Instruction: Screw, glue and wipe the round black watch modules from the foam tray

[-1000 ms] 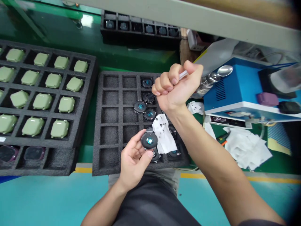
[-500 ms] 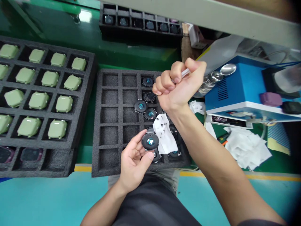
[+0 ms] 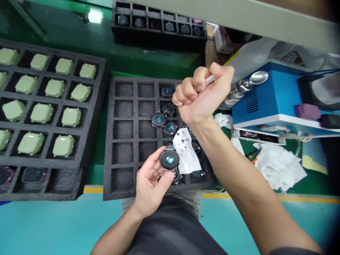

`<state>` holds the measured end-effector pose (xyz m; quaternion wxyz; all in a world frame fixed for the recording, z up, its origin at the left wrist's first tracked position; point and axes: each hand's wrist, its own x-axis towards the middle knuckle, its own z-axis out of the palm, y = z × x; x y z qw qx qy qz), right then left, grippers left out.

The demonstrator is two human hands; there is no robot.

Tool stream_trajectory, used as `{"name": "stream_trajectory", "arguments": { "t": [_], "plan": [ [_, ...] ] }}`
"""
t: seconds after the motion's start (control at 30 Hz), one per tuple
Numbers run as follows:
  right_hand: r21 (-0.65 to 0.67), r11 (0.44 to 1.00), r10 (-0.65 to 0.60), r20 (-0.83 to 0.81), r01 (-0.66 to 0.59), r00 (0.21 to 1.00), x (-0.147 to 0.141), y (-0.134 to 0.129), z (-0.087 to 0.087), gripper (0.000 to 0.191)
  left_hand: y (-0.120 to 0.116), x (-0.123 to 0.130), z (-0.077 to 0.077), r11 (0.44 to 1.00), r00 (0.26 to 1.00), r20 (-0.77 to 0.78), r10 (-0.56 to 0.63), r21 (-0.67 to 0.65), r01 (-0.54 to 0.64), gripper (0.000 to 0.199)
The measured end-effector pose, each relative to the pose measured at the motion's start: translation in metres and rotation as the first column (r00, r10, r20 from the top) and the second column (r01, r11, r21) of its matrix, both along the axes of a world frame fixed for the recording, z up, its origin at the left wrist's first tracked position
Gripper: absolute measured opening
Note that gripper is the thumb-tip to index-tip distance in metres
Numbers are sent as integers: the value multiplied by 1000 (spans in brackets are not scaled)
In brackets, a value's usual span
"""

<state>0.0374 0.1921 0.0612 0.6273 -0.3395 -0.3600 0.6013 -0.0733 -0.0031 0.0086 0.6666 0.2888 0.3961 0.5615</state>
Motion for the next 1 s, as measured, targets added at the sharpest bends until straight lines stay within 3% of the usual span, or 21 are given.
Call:
{"name": "stream_trajectory", "arguments": {
  "t": [0.77, 1.0],
  "plan": [
    [29, 1000, -5, 21, 5, 1000, 0, 0, -1, 67, 0, 0, -1, 1000, 1000, 10, -10, 6, 10, 56],
    [69, 997, 8, 193, -21, 981, 5, -1, 0, 66, 0, 0, -1, 1000, 1000, 5, -16, 8, 16, 55]
  ]
}}
